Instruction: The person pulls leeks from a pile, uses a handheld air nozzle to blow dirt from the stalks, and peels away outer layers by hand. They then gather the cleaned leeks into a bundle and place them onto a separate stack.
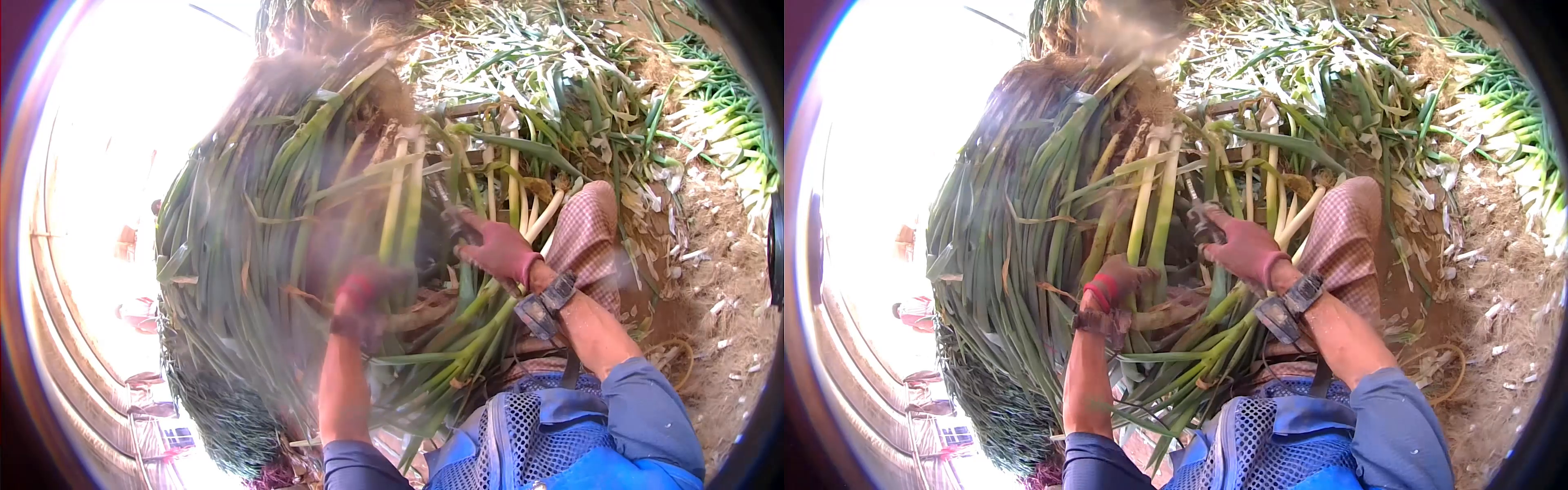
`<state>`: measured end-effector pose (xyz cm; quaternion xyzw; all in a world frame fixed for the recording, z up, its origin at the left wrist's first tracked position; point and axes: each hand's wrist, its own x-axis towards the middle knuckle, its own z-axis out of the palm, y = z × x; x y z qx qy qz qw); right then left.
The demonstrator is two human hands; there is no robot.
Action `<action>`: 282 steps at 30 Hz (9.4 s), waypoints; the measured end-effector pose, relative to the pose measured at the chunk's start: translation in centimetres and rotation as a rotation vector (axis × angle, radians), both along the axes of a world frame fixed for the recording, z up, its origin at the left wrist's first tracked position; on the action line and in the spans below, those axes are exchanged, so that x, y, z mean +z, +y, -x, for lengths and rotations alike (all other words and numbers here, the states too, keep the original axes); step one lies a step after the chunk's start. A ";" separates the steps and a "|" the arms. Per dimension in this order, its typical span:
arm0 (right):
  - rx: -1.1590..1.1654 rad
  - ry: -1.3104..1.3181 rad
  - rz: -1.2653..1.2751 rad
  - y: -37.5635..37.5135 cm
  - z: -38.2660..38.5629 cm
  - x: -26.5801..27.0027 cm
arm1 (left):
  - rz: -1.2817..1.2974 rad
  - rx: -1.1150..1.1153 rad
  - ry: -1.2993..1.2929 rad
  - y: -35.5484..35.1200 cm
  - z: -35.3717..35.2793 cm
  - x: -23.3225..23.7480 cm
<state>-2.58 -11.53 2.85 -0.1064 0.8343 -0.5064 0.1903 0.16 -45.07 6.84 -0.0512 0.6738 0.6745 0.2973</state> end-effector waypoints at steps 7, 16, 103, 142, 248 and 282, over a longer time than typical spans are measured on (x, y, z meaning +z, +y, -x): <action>0.053 0.216 0.324 0.2 -3.9 -1.4 | 0.926 -0.082 0.001 6.6 -0.5 2.9; 0.256 0.330 0.397 -2.7 -4.7 0.0 | 0.582 0.209 0.168 4.5 -2.4 2.8; 0.037 -0.063 0.295 -0.2 -0.6 -4.2 | 1.804 -0.066 0.473 1.3 4.8 -3.4; 0.135 -0.181 0.270 2.1 -3.1 -1.4 | -0.517 -0.446 0.768 -2.6 -0.6 -2.5; 0.036 -0.001 0.012 -2.3 6.4 -3.5 | 1.247 -0.207 0.047 8.4 0.3 3.5; 0.386 -0.173 -0.011 -2.3 3.4 1.4 | 0.991 -0.626 0.021 12.3 -5.3 10.3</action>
